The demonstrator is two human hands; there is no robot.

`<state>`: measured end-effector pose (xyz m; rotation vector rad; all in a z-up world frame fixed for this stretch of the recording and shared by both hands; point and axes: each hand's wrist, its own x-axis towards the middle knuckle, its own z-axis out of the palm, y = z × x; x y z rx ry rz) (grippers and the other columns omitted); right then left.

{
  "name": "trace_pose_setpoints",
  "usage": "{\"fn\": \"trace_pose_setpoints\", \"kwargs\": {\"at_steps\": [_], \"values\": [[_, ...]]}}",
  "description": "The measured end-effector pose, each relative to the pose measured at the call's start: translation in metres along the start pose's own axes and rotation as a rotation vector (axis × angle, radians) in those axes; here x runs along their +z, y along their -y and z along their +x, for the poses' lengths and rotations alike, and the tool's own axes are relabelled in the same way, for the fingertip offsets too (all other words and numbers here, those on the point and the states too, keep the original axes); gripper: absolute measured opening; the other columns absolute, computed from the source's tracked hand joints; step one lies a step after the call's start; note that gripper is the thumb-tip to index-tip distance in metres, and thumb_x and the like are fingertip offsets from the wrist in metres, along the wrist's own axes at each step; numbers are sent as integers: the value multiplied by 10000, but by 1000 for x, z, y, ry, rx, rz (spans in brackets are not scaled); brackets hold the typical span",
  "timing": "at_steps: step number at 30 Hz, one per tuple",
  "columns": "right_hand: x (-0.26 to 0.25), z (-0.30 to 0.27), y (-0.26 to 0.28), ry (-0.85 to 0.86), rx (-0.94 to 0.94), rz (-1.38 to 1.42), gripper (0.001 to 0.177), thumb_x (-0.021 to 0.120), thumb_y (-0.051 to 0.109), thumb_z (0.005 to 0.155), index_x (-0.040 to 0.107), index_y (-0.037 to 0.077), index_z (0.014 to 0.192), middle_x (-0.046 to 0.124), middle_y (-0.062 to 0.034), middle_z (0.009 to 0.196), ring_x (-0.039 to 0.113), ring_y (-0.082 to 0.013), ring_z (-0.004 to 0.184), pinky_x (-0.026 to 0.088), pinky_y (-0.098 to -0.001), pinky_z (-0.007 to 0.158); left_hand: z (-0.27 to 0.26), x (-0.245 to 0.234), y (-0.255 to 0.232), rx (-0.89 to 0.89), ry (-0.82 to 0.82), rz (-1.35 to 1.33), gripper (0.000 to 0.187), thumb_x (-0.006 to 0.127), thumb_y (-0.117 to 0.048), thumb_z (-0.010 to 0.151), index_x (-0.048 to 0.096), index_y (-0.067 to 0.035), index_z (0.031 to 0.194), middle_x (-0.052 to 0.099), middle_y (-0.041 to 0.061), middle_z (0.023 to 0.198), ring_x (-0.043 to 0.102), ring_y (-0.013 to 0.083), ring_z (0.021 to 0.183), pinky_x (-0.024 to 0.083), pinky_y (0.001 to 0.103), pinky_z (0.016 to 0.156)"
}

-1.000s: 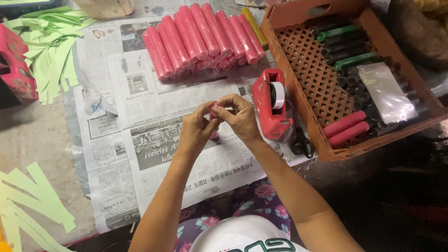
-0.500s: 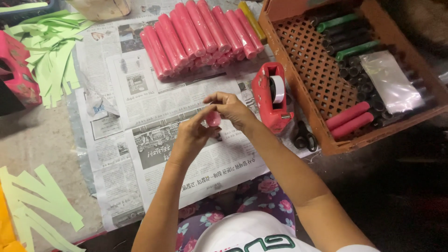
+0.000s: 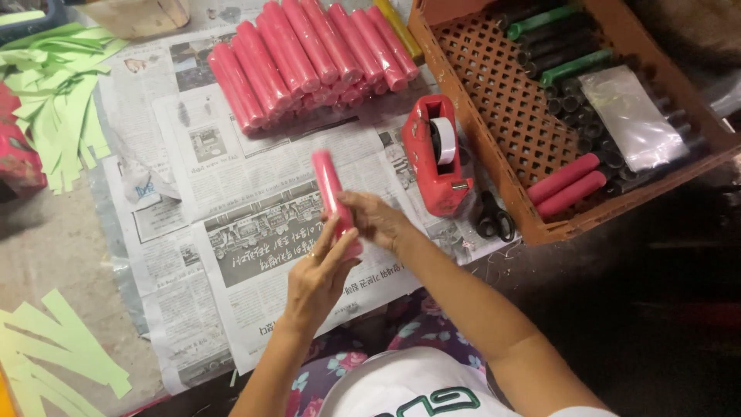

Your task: Wrapping individual pink candles in protective paper and securing them with adhesive tape.

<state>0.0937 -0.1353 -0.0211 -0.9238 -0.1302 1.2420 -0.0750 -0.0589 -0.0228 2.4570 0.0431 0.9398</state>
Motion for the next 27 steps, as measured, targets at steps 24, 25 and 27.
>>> {"fn": "trace_pose_setpoints", "kwargs": {"at_steps": [24,25,27], "values": [[13,17,-10,-349,-725,-1084,316,780,192,874,636,134,1149,767,-101,927,756,-273,897,636,-366,719,85,6,55,-463,-55,-679,619,703,-26,869,533,-33,1464,679,225,1291,656,394,1212,584,481,956],[12,17,-11,-348,-724,-1083,316,780,192,874,636,134,1149,767,-101,927,756,-273,897,636,-366,719,85,6,57,-464,-54,-678,619,703,-26,869,533,-33,1464,679,225,1291,656,394,1212,584,481,956],[10,18,-11,-326,-698,-1094,314,774,270,892,636,144,1144,765,-88,925,758,-266,905,637,-355,730,87,5,60,-461,-60,-627,562,739,-64,886,583,-56,1426,711,207,1231,702,366,1136,613,432,901]]}}
